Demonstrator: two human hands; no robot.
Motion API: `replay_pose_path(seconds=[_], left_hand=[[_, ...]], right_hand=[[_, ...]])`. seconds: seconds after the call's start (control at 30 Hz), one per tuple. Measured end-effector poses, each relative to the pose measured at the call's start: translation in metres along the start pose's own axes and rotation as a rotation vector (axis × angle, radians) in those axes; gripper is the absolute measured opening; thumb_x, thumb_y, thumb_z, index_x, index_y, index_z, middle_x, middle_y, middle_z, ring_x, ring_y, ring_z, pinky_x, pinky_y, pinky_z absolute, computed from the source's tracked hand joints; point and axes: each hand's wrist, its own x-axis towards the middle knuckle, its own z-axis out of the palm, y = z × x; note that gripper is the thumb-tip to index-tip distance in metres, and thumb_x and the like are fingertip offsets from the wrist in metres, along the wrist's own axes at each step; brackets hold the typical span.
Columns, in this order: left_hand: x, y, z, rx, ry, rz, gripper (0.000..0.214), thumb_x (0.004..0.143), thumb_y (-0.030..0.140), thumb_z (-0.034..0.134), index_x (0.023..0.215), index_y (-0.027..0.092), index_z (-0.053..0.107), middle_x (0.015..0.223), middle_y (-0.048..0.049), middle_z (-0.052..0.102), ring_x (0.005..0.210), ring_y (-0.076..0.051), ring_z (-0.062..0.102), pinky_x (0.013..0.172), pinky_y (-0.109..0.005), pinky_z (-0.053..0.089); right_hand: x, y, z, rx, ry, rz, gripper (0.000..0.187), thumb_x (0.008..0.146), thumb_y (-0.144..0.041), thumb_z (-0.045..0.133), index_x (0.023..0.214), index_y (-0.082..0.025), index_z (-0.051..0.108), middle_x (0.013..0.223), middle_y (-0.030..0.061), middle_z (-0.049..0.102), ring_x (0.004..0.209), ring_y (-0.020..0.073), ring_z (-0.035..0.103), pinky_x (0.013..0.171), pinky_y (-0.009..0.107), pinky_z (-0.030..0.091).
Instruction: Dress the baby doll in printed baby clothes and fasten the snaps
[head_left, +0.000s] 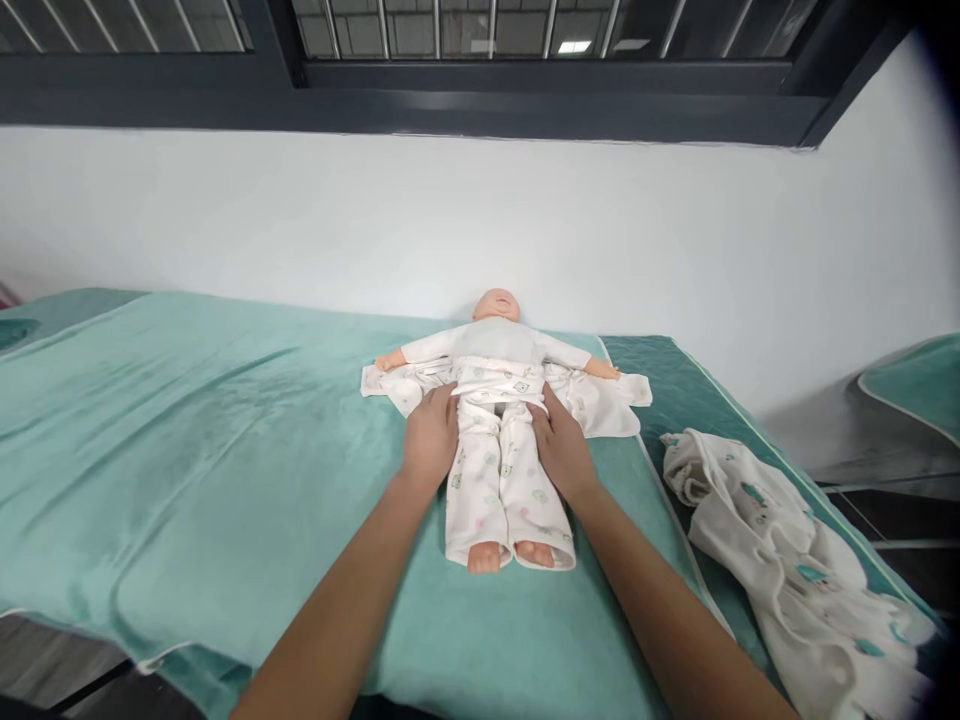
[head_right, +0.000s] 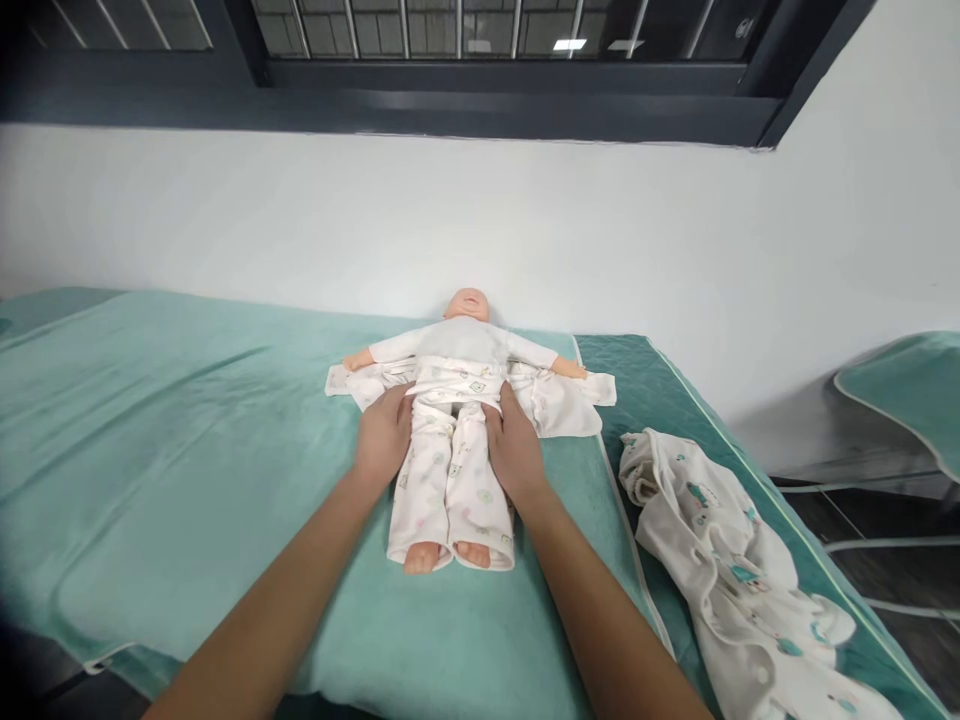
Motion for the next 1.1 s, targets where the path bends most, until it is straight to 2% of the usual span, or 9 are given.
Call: replay_pose_path(seconds=[0.13,0.27,0.37,0.47,0.57,0.67,0.77,0.93,1.1], left_hand=[[-0.033,0.012,-0.014,0.125,-0.015,0.071,0.032,0.1,0.026,0.03,0.098,0.016,0.061,0.093,-0.0107,0.063,0.09,-0.024,0.058,0.079,-0.037,0.047],[-0.046,0.015,-0.017,0.022,-0.001,0.083,0.025,0.1,0.031,0.036,0.091,0.019,0.056,0.091,-0.0072,0.059,0.091,-0.022,0.055,0.082,-0.036,0.046],[-0.042,0.011,-0.017,-0.189,-0.017,0.013,0.021,0.098,0.037,0.044,0.103,0.021,0.055,0.102,-0.0061,0.057,0.097,-0.019,0.055,0.086,-0.034,0.047],[-0.039,0.008,-0.017,-0.319,-0.141,-0.022,0.04,0.093,0.042,0.052,0.13,0.025,0.047,0.127,-0.008,0.048,0.118,-0.021,0.05,0.097,-0.034,0.045],[-0.043,0.008,-0.017,-0.3,-0.255,-0.026,0.06,0.088,0.046,0.059,0.142,0.028,0.038,0.14,-0.0087,0.035,0.131,-0.024,0.041,0.107,-0.038,0.04],[-0.046,0.008,-0.014,-0.263,-0.248,-0.03,0.061,0.089,0.047,0.057,0.142,0.027,0.035,0.14,-0.0092,0.033,0.13,-0.025,0.041,0.107,-0.039,0.039],[-0.044,0.008,-0.011,-0.266,-0.185,0.019,0.051,0.089,0.044,0.058,0.133,0.024,0.041,0.132,-0.0093,0.038,0.126,-0.023,0.044,0.107,-0.039,0.039],[-0.036,0.01,-0.013,-0.219,-0.148,0.055,0.02,0.094,0.04,0.05,0.098,0.021,0.051,0.102,-0.0045,0.049,0.099,-0.019,0.052,0.088,-0.034,0.044],[-0.058,0.022,-0.025,-0.185,-0.16,0.071,0.028,0.098,0.04,0.043,0.078,0.021,0.047,0.085,-0.0017,0.05,0.086,-0.018,0.05,0.079,-0.033,0.041]], right_hand=[[0.0,0.002,0.0,-0.064,0.008,0.071,0.064,0.097,-0.047,0.034,0.15,-0.011,0.038,0.149,0.0148,0.045,0.136,0.0321,0.045,0.11,0.049,0.038],[0.004,0.003,-0.004,-0.13,0.017,0.073,0.059,0.098,-0.047,0.034,0.145,-0.015,0.046,0.142,0.0143,0.054,0.128,0.0351,0.053,0.103,0.052,0.043],[0.004,0.003,-0.014,-0.156,0.021,0.049,0.052,0.099,-0.046,0.035,0.14,-0.02,0.053,0.133,0.0117,0.062,0.122,0.0337,0.058,0.102,0.05,0.045],[-0.009,0.003,-0.027,-0.088,-0.026,-0.004,0.048,0.1,-0.044,0.034,0.137,-0.024,0.056,0.131,0.0077,0.064,0.122,0.031,0.059,0.1,0.046,0.046],[-0.04,0.0,-0.037,-0.044,-0.065,0.015,0.047,0.1,-0.046,0.033,0.134,-0.025,0.059,0.133,0.0066,0.063,0.121,0.0305,0.059,0.098,0.045,0.048],[-0.074,-0.005,-0.039,-0.067,-0.105,0.017,0.049,0.1,-0.047,0.035,0.136,-0.022,0.057,0.136,0.0084,0.06,0.124,0.0299,0.057,0.103,0.046,0.045],[-0.091,-0.011,-0.037,-0.072,-0.104,-0.015,0.05,0.1,-0.047,0.036,0.138,-0.02,0.055,0.138,0.009,0.058,0.128,0.0282,0.054,0.107,0.045,0.043],[-0.076,-0.02,-0.032,-0.165,-0.114,-0.008,0.052,0.101,-0.047,0.029,0.134,-0.019,0.057,0.128,0.0135,0.064,0.118,0.0318,0.059,0.097,0.048,0.048],[-0.066,-0.021,-0.025,-0.256,-0.085,0.006,0.056,0.101,-0.049,0.026,0.132,-0.015,0.058,0.124,0.017,0.066,0.114,0.0345,0.06,0.095,0.049,0.047]])
